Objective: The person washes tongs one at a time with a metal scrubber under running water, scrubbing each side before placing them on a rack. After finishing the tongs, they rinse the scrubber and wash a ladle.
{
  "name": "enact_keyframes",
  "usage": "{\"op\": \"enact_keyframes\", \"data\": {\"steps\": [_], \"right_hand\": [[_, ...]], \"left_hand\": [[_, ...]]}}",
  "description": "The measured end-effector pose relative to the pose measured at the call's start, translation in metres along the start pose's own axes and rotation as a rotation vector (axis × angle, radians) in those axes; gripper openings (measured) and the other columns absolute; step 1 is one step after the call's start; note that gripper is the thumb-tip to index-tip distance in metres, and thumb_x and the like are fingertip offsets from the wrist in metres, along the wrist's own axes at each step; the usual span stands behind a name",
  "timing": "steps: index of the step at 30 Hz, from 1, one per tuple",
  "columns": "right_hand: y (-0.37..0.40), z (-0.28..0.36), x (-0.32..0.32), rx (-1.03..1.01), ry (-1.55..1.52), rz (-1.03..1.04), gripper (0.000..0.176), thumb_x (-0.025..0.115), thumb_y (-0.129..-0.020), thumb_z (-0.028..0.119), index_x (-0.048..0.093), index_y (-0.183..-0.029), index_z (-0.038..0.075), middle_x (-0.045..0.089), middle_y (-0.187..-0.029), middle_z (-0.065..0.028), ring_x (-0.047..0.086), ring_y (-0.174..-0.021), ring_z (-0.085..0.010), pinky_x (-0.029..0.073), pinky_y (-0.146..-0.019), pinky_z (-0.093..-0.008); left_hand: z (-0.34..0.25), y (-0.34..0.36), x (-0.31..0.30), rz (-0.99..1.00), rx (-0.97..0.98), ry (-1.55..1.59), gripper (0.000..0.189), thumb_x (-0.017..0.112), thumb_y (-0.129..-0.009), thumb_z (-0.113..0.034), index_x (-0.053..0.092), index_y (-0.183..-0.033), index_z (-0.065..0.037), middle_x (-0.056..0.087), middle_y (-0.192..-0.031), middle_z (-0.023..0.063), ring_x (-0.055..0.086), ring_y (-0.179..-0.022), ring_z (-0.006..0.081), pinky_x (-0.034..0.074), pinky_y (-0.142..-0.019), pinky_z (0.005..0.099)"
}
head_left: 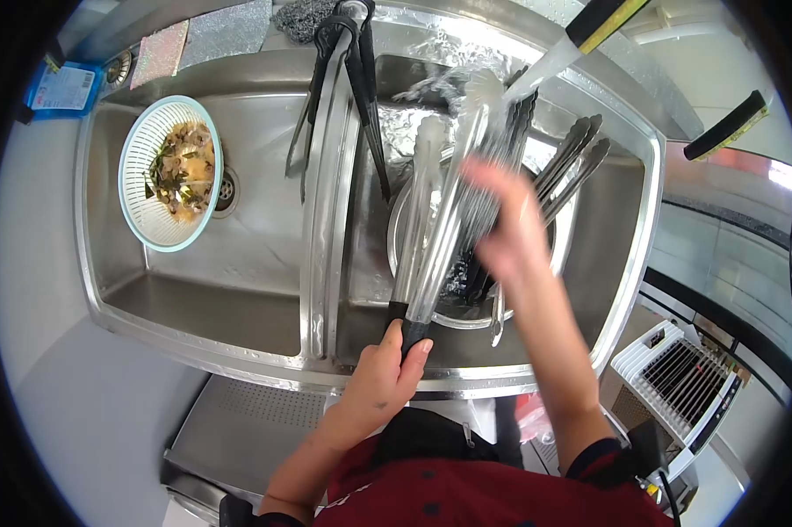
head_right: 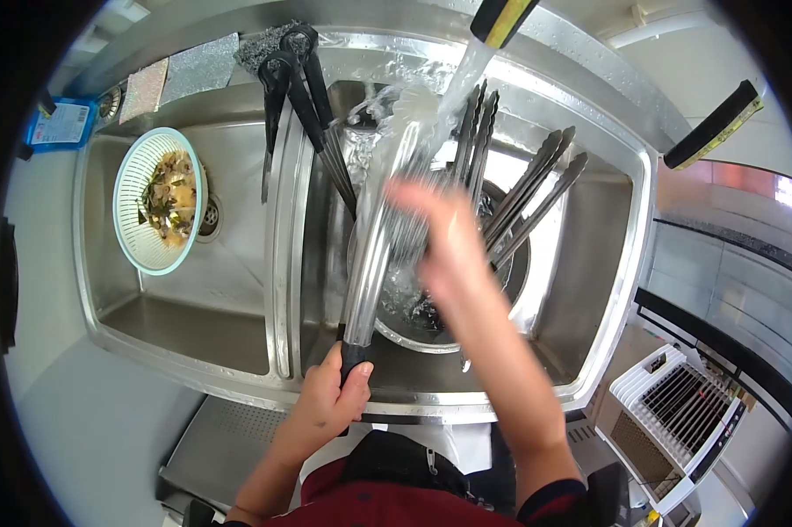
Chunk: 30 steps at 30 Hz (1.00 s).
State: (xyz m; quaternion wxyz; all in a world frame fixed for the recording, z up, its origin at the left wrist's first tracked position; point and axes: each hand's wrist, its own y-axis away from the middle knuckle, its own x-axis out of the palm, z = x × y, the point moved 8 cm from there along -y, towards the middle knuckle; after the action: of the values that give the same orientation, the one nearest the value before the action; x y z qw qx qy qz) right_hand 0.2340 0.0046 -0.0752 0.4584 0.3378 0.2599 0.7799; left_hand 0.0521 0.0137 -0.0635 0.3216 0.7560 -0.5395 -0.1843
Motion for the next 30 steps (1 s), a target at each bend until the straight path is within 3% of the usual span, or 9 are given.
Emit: {"op": "enact_keyframes", "data": {"steps": [4, 6, 10, 11, 14, 18, 22, 26, 30], "right_hand": [[0.052, -0.081, 0.000, 0.208, -0.155, -0.002, 0.065, 0.069, -0.057, 0.008, 0.039, -0.112, -0.010, 0.055, -0.096, -0.0210, 0.049, -0.098, -0.0228, 0.025, -0.093, -0.0434], [0.040, -0.076, -0.015, 0.304, 0.001, -0.147, 0.053, 0.069, -0.057, 0.016, 0.051, -0.105, 0.003, 0.056, -0.094, -0.0094, 0.048, -0.094, -0.0200, 0.029, -0.089, -0.0442], [-0.047, 0.030, -0.004, -0.063, -0.189, 0.115, 0.026, 0.065, -0.067, 0.017, 0.056, -0.087, 0.004, 0.058, -0.081, -0.0055, 0.056, -0.073, -0.0173, 0.045, -0.071, -0.0329], [-0.058, 0.055, -0.011, -0.250, -0.090, 0.130, 0.022, 0.062, -0.070, 0.017, 0.056, -0.086, 0.003, 0.059, -0.076, -0.0047, 0.056, -0.066, -0.0157, 0.046, -0.068, -0.0298], [-0.008, 0.053, -0.031, -0.414, 0.024, -0.164, 0.046, 0.057, -0.076, 0.020, 0.043, -0.113, -0.004, 0.052, -0.104, -0.0142, 0.051, -0.095, -0.0215, 0.040, -0.082, -0.0315], [0.044, 0.002, -0.061, -0.654, 0.694, -0.196, 0.066, 0.060, -0.076, 0.029, 0.028, -0.123, -0.005, 0.034, -0.124, -0.0226, 0.035, -0.115, -0.0296, 0.026, -0.096, -0.0354], [0.134, 0.043, 0.030, -1.126, 1.401, 0.294, 0.066, 0.066, -0.066, 0.035, 0.039, -0.117, 0.002, 0.032, -0.124, -0.0198, 0.032, -0.116, -0.0309, 0.021, -0.097, -0.0451], [0.152, 0.048, 0.026, -1.128, 1.671, 0.480, 0.029, 0.064, -0.061, 0.023, 0.053, -0.082, 0.006, 0.057, -0.070, -0.0065, 0.057, -0.075, -0.0206, 0.044, -0.069, -0.0380], [0.147, 0.098, -0.036, -0.904, 1.720, 0.024, 0.017, 0.062, -0.057, 0.015, 0.053, -0.066, 0.004, 0.054, -0.054, -0.0102, 0.055, -0.052, -0.0256, 0.044, -0.051, -0.0362]], "left_hand": [[-0.006, -0.006, -0.012, -0.053, 0.110, -0.049, 0.024, 0.049, -0.084, -0.017, 0.040, -0.085, 0.005, 0.046, -0.048, 0.0167, 0.049, -0.041, 0.0300, 0.034, -0.040, 0.0361], [0.007, -0.003, -0.013, -0.013, 0.034, -0.183, 0.024, 0.047, -0.084, -0.017, 0.040, -0.087, 0.006, 0.047, -0.049, 0.0175, 0.050, -0.043, 0.0320, 0.034, -0.041, 0.0370], [0.004, 0.028, -0.027, -0.069, -0.008, -0.273, 0.026, 0.049, -0.083, -0.021, 0.042, -0.087, 0.003, 0.048, -0.051, 0.0195, 0.050, -0.049, 0.0374, 0.037, -0.044, 0.0387], [-0.003, 0.038, -0.037, -0.143, -0.032, -0.353, 0.019, 0.051, -0.080, -0.017, 0.043, -0.079, 0.000, 0.049, -0.049, 0.0089, 0.049, -0.040, 0.0173, 0.038, -0.040, 0.0280], [-0.021, 0.060, -0.058, -0.162, -0.023, -0.502, 0.025, 0.051, -0.081, -0.022, 0.041, -0.081, 0.001, 0.049, -0.053, 0.0209, 0.051, -0.053, 0.0390, 0.037, -0.045, 0.0404], [-0.052, 0.082, -0.076, -0.169, -0.056, -0.634, 0.024, 0.052, -0.081, -0.021, 0.040, -0.078, 0.000, 0.051, -0.055, 0.0206, 0.051, -0.053, 0.0400, 0.038, -0.045, 0.0435], [-0.102, 0.097, -0.073, 0.056, 0.057, -0.796, 0.025, 0.050, -0.081, -0.024, 0.040, -0.084, -0.002, 0.052, -0.055, 0.0205, 0.050, -0.053, 0.0410, 0.037, -0.045, 0.0463], [-0.155, 0.087, -0.034, 0.460, 0.145, -0.908, 0.023, 0.050, -0.081, -0.024, 0.049, -0.098, -0.009, 0.055, -0.065, 0.0155, 0.055, -0.060, 0.0320, 0.041, -0.053, 0.0389], [-0.206, 0.020, -0.042, 0.319, 0.534, -0.765, 0.023, 0.045, -0.085, -0.020, 0.055, -0.096, -0.003, 0.059, -0.079, 0.0090, 0.057, -0.075, 0.0173, 0.045, -0.065, 0.0285]]}}
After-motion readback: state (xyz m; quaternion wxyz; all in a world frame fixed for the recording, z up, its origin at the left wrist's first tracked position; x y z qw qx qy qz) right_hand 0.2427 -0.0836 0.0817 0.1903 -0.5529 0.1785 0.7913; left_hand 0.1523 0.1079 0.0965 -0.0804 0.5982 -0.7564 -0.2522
